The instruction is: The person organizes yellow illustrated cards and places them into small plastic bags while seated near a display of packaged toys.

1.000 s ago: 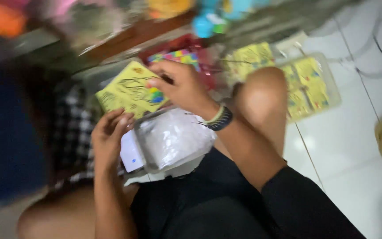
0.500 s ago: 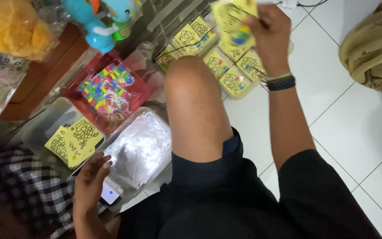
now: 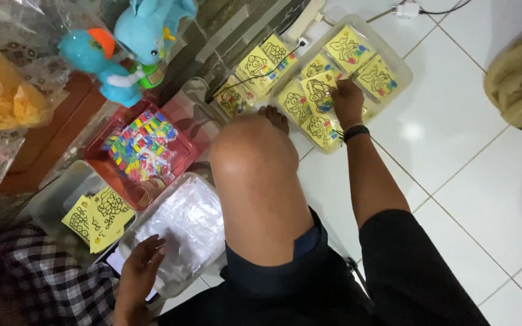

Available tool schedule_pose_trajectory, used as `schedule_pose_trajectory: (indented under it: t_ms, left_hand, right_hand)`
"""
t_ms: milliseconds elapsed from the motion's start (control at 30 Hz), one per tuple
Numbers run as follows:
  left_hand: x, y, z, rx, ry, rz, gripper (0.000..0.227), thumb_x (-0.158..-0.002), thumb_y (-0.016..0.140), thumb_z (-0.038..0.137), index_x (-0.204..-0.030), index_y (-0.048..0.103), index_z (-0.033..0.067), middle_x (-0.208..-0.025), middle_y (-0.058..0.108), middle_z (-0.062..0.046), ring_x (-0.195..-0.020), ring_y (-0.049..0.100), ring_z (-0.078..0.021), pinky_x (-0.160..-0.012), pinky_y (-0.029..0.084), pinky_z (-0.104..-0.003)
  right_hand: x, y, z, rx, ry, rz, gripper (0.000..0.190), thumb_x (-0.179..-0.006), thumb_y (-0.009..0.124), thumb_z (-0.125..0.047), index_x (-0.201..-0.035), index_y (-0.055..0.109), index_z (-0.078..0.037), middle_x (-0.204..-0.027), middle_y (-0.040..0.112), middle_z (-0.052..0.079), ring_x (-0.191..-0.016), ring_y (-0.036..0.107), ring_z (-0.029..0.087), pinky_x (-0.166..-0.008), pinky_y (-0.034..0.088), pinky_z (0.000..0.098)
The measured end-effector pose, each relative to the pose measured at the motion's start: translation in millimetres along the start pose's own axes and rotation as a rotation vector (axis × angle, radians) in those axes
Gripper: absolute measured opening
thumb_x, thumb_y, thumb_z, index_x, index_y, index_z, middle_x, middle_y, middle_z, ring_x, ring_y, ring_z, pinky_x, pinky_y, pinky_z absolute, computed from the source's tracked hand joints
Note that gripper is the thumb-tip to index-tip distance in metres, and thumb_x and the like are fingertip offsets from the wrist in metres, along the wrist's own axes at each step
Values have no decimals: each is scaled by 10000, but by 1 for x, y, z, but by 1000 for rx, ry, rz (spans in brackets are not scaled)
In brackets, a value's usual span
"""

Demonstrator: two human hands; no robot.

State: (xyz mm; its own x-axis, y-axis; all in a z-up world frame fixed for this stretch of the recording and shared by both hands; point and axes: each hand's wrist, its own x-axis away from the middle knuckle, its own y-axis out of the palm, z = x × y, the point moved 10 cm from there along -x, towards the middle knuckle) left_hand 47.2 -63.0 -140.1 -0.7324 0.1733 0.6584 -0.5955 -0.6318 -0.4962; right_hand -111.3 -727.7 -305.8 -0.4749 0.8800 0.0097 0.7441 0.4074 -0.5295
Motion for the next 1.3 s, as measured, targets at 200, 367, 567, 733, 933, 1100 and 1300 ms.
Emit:
schedule_pose_trajectory:
  t_ms: [200,367,567,733,933,1100,1300]
  left_hand:
    - [-1,1,-3,-266,132,127,424,-859,717,68,-1282,681,66,-1138,789,-71,-1010,767,-213,-853,616,-343]
    - [2,15,19,-659,514,289,578,-795,735,138,-1358,606,98,-1294,693,-96,-1089,688,-292,-944,535,-394]
    - [6,32,29,-783,448,232,629,-799,710,199,-1406,558,144,-1544,517,-9,-1191,655,-256,-917,552,-389]
    - [18,32,48,-796,375,339,357,-837,723,231,-1191,724,188,-1438,586,50,-978,708,-238,-766,582,-368]
    - [0,17,13,-519,457,424,200,-749,792,158,-945,802,117,-1334,621,-19,-1146,625,-272,-966,511,-383]
    - [-12,15,-4,-545,458,398,139,-789,801,178,-867,688,157,-1325,572,-31,-1241,604,-299,-1011,523,-405]
    - [-12,11,-4,-406,365,307,166,-852,715,81,-987,680,170,-1284,554,-63,-1053,704,-333,-883,584,-425]
  right_hand:
    - [-28,71,21,187,-42,-56,234,-844,744,-127,-1070,753,-68,-1070,758,61,-945,691,258,-872,539,381]
    - [0,102,10,726,128,-367,514,-950,637,-313,-1452,544,-250,-1314,654,59,-1176,568,374,-959,437,601]
    - [41,123,12,811,106,-549,476,-990,543,-302,-1465,505,-297,-1587,409,-56,-1479,264,401,-1128,256,724]
    - [70,107,15,725,-12,-322,644,-875,674,-318,-1493,501,-267,-1634,320,110,-1474,243,392,-1091,263,670]
    - [133,101,-26,88,-355,-245,436,-862,552,-7,-1281,664,37,-1292,656,226,-1243,584,413,-1070,447,484]
    - [161,130,-168,132,-305,-233,219,-1051,543,-100,-1176,687,9,-1112,679,215,-1070,643,386,-876,494,523]
    - [98,-48,-303,-369,-565,-157,266,-1236,641,197,-1082,587,-14,-1089,665,172,-1122,680,302,-863,535,322]
